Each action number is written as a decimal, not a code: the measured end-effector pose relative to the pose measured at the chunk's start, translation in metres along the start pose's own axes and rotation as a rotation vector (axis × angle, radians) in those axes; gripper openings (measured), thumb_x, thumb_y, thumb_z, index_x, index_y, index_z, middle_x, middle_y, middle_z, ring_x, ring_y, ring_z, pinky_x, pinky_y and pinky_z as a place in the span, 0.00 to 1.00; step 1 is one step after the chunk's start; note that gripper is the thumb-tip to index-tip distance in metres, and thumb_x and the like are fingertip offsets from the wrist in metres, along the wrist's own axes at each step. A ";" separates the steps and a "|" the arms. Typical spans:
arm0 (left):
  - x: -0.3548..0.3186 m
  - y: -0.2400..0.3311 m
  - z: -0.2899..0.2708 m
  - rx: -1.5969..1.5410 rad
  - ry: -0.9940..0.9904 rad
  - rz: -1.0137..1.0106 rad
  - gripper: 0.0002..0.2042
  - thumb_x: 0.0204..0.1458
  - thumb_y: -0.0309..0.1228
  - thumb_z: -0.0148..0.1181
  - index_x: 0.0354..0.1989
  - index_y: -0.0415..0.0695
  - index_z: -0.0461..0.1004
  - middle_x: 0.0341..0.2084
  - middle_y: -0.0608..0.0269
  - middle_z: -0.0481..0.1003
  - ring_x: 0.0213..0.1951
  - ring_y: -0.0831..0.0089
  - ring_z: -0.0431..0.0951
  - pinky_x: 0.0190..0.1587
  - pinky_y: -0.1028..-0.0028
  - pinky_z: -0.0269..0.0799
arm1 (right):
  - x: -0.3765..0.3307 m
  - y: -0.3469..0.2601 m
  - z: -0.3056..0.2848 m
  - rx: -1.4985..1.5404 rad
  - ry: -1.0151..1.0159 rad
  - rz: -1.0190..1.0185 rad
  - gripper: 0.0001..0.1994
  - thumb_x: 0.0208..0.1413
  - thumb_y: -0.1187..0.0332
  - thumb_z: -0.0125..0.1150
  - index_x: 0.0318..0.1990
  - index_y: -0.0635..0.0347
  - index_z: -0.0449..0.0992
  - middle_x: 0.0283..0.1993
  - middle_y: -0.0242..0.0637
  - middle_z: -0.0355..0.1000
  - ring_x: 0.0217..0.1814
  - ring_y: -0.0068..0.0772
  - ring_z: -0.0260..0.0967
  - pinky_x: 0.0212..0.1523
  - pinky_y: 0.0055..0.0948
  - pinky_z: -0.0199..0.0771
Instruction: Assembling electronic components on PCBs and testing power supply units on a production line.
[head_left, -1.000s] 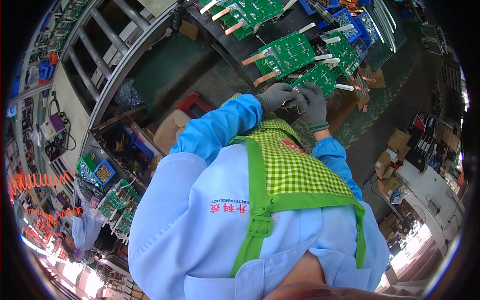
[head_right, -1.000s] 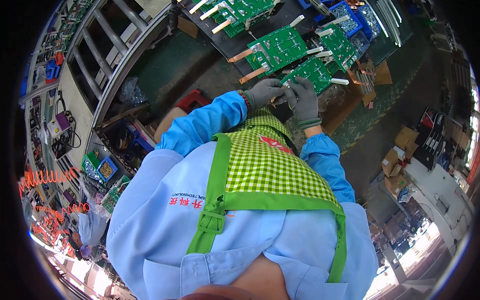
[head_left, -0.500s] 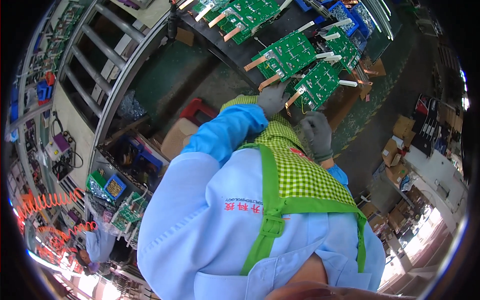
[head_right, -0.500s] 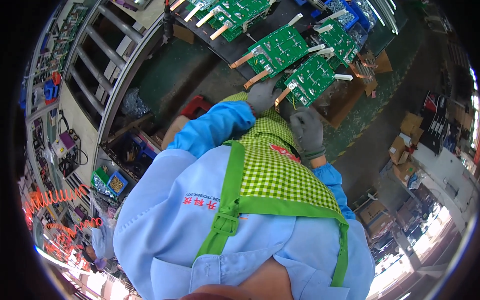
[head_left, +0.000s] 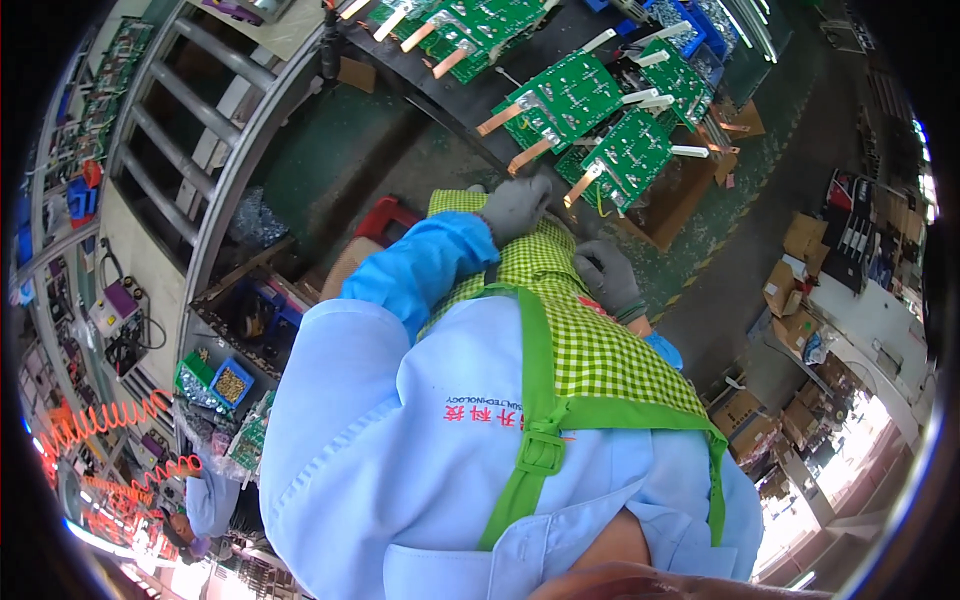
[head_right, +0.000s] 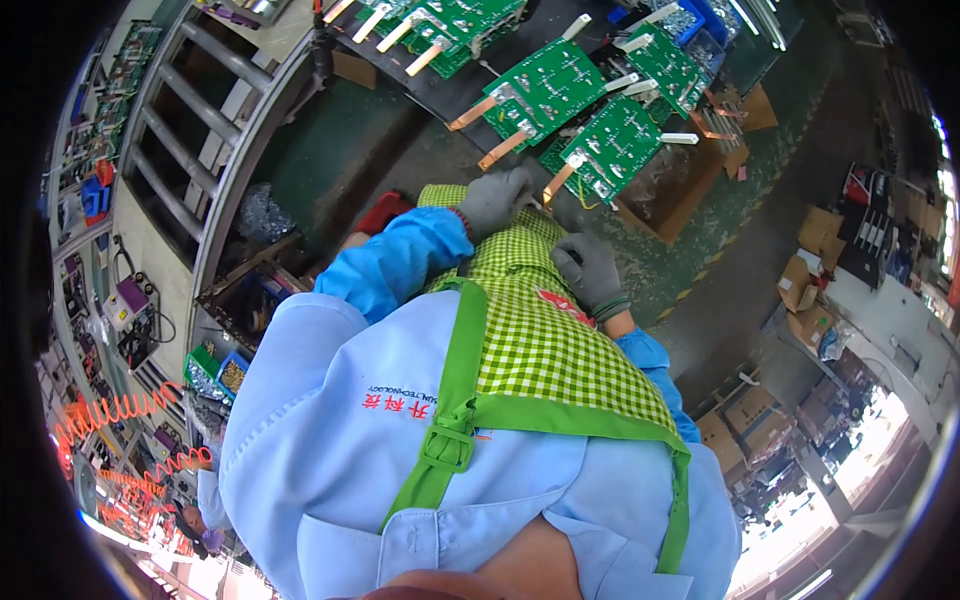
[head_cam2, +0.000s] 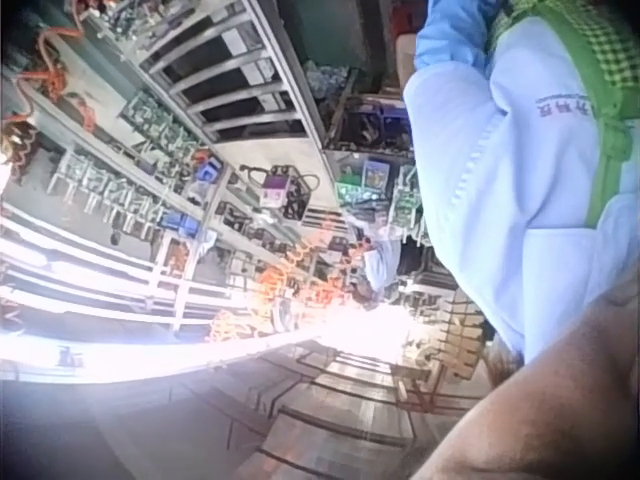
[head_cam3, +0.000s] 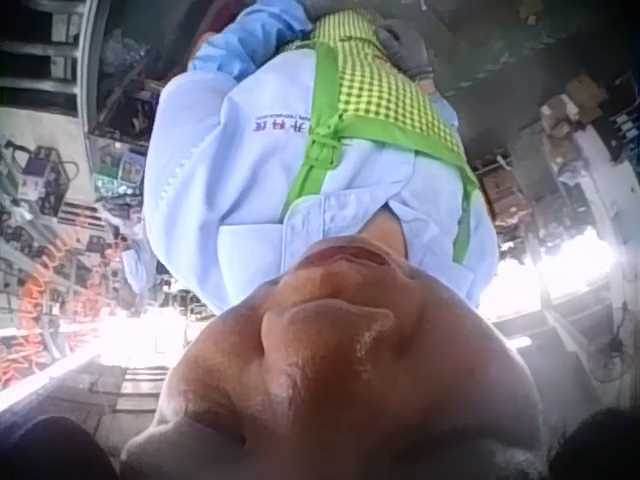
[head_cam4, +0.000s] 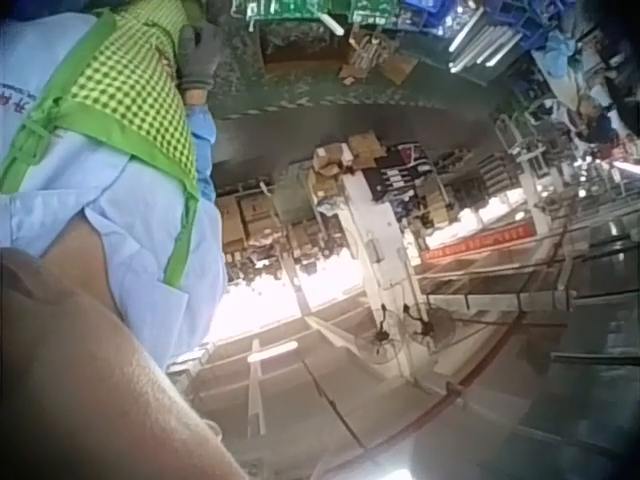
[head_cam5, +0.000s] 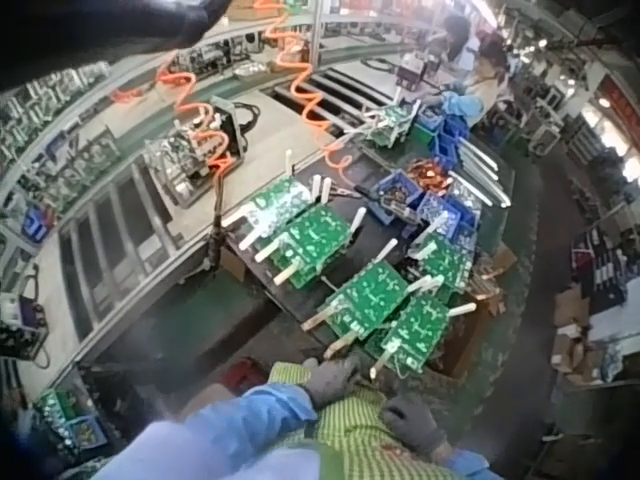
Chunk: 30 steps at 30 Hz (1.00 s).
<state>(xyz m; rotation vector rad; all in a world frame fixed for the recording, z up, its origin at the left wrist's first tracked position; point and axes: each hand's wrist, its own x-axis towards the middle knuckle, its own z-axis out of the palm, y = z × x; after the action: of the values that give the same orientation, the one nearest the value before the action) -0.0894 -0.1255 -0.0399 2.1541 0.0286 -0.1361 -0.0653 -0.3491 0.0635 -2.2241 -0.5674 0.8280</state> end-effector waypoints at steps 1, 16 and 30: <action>-0.018 0.004 -0.010 -0.041 -0.007 0.039 0.09 0.56 0.34 0.53 0.37 0.41 0.68 0.27 0.48 0.74 0.32 0.48 0.75 0.34 0.54 0.70 | 0.001 0.001 0.003 0.074 -0.051 0.013 0.11 0.57 0.62 0.55 0.38 0.61 0.77 0.39 0.42 0.74 0.44 0.41 0.71 0.46 0.35 0.70; -0.028 0.108 -0.062 0.120 -0.351 0.676 0.12 0.51 0.33 0.60 0.42 0.43 0.69 0.28 0.61 0.72 0.30 0.63 0.75 0.30 0.65 0.70 | -0.020 -0.062 -0.016 1.421 0.045 0.305 0.13 0.64 0.63 0.48 0.47 0.62 0.70 0.38 0.34 0.72 0.39 0.24 0.70 0.41 0.28 0.71; 0.031 0.123 0.108 -1.296 -0.372 -0.494 0.13 0.61 0.31 0.52 0.51 0.38 0.65 0.39 0.58 0.74 0.37 0.71 0.78 0.40 0.72 0.77 | -0.025 0.010 -0.115 -0.399 0.354 -0.221 0.13 0.55 0.65 0.57 0.47 0.54 0.74 0.38 0.43 0.75 0.39 0.48 0.73 0.40 0.41 0.73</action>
<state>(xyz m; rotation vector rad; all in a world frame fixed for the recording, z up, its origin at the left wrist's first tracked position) -0.0591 -0.2839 -0.0007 0.7754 0.3358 -0.6102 -0.0012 -0.4223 0.1307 -2.5261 -0.8382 0.2081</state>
